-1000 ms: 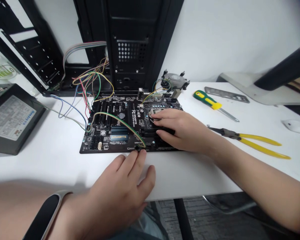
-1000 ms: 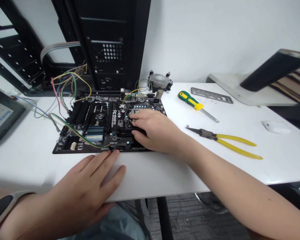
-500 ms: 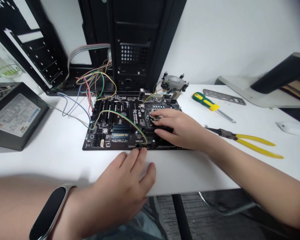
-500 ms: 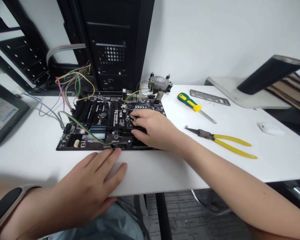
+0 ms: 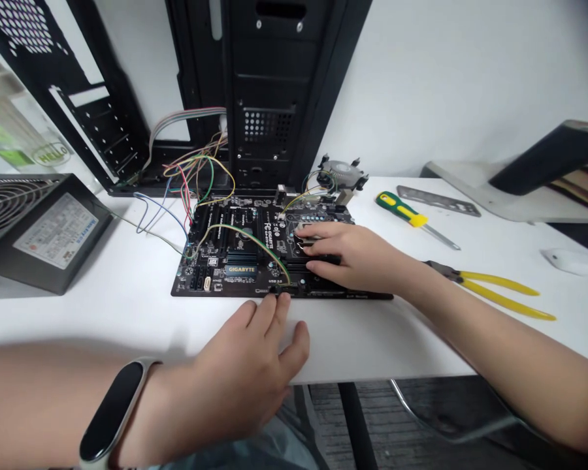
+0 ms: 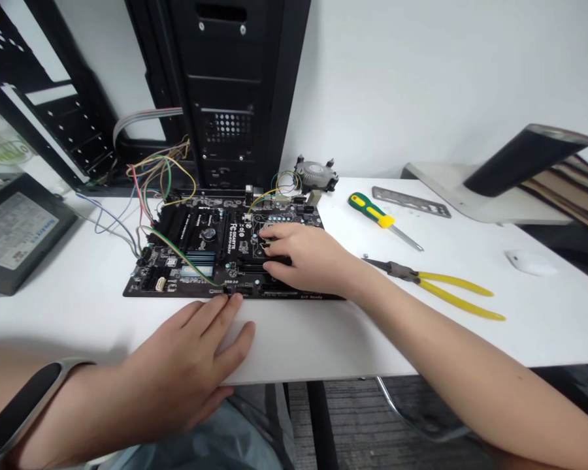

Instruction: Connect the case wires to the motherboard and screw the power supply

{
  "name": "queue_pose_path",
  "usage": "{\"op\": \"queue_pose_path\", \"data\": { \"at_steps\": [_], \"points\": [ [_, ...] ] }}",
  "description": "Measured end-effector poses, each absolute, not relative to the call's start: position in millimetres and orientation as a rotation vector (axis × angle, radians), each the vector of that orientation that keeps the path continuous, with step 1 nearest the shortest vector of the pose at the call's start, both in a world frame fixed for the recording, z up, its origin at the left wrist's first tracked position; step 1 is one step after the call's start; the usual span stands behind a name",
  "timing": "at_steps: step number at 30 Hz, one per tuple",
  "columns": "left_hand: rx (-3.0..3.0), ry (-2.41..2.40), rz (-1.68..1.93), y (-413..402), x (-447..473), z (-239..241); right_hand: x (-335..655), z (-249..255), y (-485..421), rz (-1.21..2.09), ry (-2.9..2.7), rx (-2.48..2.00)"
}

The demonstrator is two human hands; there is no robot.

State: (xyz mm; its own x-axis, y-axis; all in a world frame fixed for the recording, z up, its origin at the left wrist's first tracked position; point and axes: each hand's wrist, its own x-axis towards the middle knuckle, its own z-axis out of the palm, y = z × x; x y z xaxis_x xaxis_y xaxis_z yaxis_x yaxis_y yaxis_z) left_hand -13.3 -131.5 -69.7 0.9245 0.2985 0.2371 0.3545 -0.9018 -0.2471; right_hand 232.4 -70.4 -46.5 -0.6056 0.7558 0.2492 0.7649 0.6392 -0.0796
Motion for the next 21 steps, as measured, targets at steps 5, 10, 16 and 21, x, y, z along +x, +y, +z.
{"op": "queue_pose_path", "data": {
  "at_steps": [5, 10, 16, 21],
  "points": [
    [-2.821, -0.488, -0.289, -129.9, -15.6, -69.5, 233.9, -47.0, -71.1, 0.005, -2.57, -1.251],
    [-2.817, -0.485, -0.312, -129.2, -16.0, -70.0, 235.5, -47.1, -70.5, 0.064, -2.557, -1.251],
    [-2.798, -0.508, -0.312, -130.4, -14.7, -71.5, 236.4, -46.9, -71.2, 0.152, -2.519, -1.286],
    [-2.795, -0.499, -0.292, -131.0, -14.8, -71.0, 237.9, -46.2, -70.3, 0.337, -2.412, -1.287]
  ]
}}
